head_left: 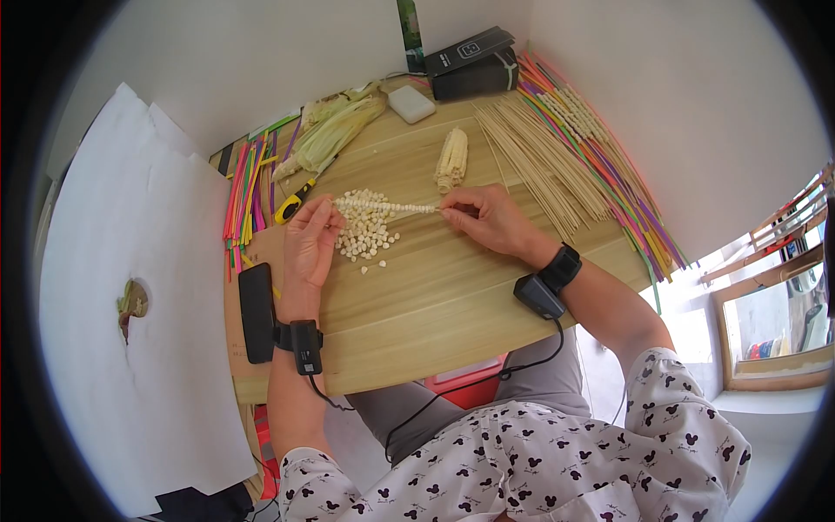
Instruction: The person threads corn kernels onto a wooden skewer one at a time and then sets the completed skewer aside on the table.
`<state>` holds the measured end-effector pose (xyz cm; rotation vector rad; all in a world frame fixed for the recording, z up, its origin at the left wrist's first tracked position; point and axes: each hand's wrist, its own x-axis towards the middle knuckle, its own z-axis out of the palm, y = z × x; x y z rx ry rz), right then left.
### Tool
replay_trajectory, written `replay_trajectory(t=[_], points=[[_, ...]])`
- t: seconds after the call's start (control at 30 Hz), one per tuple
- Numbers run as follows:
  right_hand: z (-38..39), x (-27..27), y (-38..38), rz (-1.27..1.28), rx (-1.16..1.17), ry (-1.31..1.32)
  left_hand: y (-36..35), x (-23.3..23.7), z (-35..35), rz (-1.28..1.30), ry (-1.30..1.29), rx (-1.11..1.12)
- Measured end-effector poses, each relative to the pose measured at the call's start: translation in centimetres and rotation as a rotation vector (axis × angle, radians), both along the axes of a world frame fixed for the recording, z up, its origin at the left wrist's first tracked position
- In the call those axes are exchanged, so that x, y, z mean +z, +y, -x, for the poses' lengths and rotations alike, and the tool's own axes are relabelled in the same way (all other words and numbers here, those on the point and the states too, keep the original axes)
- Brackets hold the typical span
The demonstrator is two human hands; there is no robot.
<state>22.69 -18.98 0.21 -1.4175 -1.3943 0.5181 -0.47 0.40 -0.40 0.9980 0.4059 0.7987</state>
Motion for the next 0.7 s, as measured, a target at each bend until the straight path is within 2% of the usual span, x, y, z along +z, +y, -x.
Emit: replay_trajectory(t=[0.7], points=[[0.07, 0.04, -0.08, 0.015, 0.004, 0.016, -0.23, -0.08, -0.14, -0.038, 0.010, -0.011]])
